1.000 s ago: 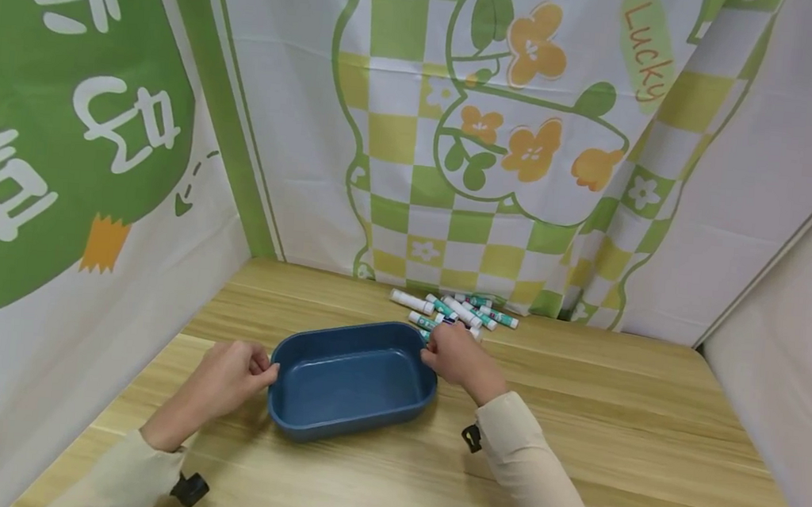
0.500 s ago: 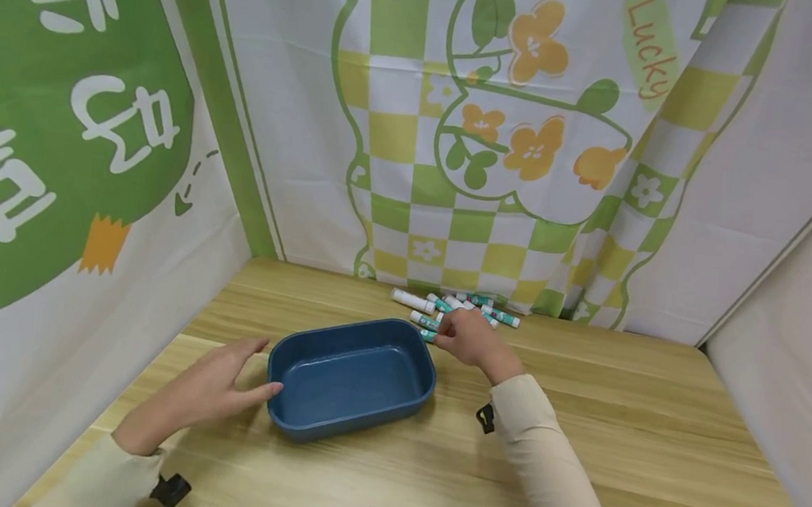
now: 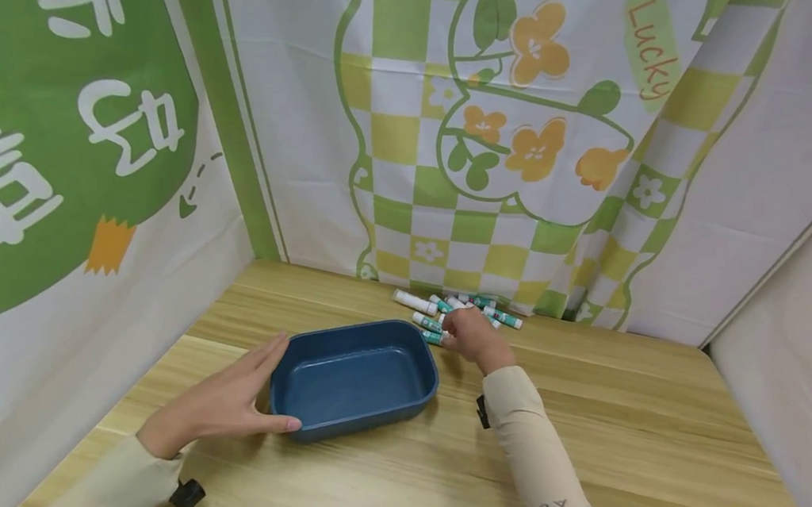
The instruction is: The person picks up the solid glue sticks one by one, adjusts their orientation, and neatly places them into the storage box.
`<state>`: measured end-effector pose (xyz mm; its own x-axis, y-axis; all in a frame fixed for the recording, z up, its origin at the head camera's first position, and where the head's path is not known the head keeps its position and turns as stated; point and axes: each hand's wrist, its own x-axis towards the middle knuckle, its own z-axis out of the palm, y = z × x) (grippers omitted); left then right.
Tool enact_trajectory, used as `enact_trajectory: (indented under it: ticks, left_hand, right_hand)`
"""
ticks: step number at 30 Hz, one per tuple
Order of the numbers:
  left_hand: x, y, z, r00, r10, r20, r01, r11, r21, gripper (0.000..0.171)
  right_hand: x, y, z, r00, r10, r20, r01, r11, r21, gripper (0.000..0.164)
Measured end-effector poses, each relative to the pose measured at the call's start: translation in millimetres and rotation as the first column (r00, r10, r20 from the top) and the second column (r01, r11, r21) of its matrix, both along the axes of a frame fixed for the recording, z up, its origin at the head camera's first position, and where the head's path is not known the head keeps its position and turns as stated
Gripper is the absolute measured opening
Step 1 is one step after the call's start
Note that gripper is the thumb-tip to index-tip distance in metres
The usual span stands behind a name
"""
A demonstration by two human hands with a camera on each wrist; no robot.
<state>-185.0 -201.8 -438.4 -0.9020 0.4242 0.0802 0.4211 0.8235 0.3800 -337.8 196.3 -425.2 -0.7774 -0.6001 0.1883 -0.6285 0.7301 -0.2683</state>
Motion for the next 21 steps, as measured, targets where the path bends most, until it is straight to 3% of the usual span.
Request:
enact_trajectory:
  ticks: [4,12,21]
  left_hand:
    - [-2.6,1.2,-1.8,1.0,-0.002,0.002,0.002,1.0,-0.012,0.133]
    - [-4.4,0.2,-5.9,1.0,-0.012,-0.024,0.012,0.999,-0.03,0.136]
    - [-3.5,0.1,-6.6,1.0,-0.016,-0.021,0.015,0.999,-0.033,0.136]
  right_hand:
    - [-2.1,-4.7,-7.3,0.999,-0.004,-0.04,0.006,0.999,0.033,0.004]
    - [1.2,-14.9,-7.7,0.995,-0.098,0.019,0.096,0.991,0.094,0.022]
    - [-0.3,-21.7,-17.3,0.977,-0.202,0.074,0.193,0.975,0.114,0.024]
